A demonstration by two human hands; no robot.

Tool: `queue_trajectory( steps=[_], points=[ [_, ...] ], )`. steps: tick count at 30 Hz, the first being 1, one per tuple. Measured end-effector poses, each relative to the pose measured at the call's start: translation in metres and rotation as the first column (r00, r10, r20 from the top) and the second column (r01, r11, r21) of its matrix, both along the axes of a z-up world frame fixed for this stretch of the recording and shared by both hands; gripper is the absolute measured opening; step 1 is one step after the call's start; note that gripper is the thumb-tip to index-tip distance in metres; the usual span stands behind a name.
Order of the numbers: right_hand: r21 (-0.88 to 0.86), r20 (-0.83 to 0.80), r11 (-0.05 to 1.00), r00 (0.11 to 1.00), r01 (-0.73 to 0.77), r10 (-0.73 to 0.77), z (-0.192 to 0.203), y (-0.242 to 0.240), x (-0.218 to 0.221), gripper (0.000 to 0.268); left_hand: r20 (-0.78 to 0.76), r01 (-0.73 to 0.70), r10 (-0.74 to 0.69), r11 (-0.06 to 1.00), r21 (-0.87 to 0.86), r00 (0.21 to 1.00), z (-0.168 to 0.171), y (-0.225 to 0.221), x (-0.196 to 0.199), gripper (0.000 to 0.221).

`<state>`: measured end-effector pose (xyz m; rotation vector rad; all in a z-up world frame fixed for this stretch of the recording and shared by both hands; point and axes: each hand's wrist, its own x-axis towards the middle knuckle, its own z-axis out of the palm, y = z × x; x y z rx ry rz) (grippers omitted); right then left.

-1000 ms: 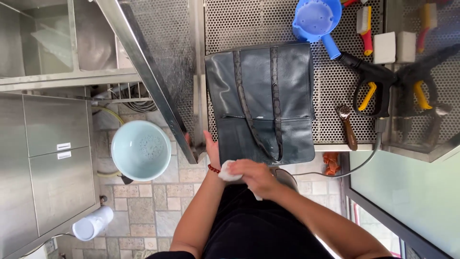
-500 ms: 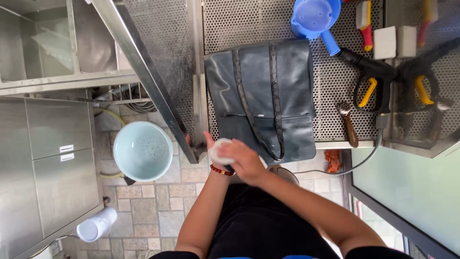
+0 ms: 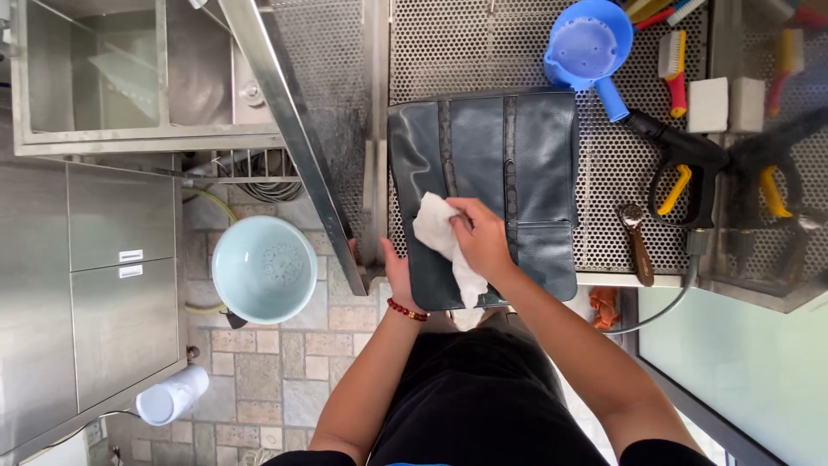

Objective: Cleaning a leather tote bag using a brush, cleaning solution, and cloth inside a professional cleaning station.

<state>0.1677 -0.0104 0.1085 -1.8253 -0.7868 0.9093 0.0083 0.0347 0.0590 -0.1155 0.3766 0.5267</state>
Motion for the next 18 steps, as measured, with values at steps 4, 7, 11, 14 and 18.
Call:
queue_trajectory(
  steps=[4,7,11,14,18],
  points=[
    [0.297,0.490,0.935,0.871,-0.195,0.025,-0.012,-0.003,-0.017,0.033,0.061,0.008,-0.007,1.000,-0.007,0.998,-0.013,-0.004,-0.002,0.105],
    [0.287,0.410,0.920,0.902,-0.267,0.134,0.005,-0.009,-0.035,0.040,0.050,-0.009,0.010,1.000,-0.022,0.999,-0.048,-0.006,-0.008,0.101],
    [0.392,0.430,0.835,0.879,-0.387,0.206,0.016,-0.050,-0.063,0.036,0.465,-0.130,0.013,0.967,0.219,0.885,-0.109,-0.002,-0.031,0.086],
    [0.328,0.633,0.800,0.745,-0.502,0.208,-0.019,-0.047,-0.049,0.036,0.333,0.046,-0.102,0.984,0.170,0.937,0.002,0.015,0.000,0.095],
    [0.237,0.537,0.945,0.841,-0.226,0.066,-0.007,-0.012,-0.032,0.030,-0.041,-0.001,-0.005,0.990,-0.141,0.999,0.003,0.004,0.005,0.089]
  ],
)
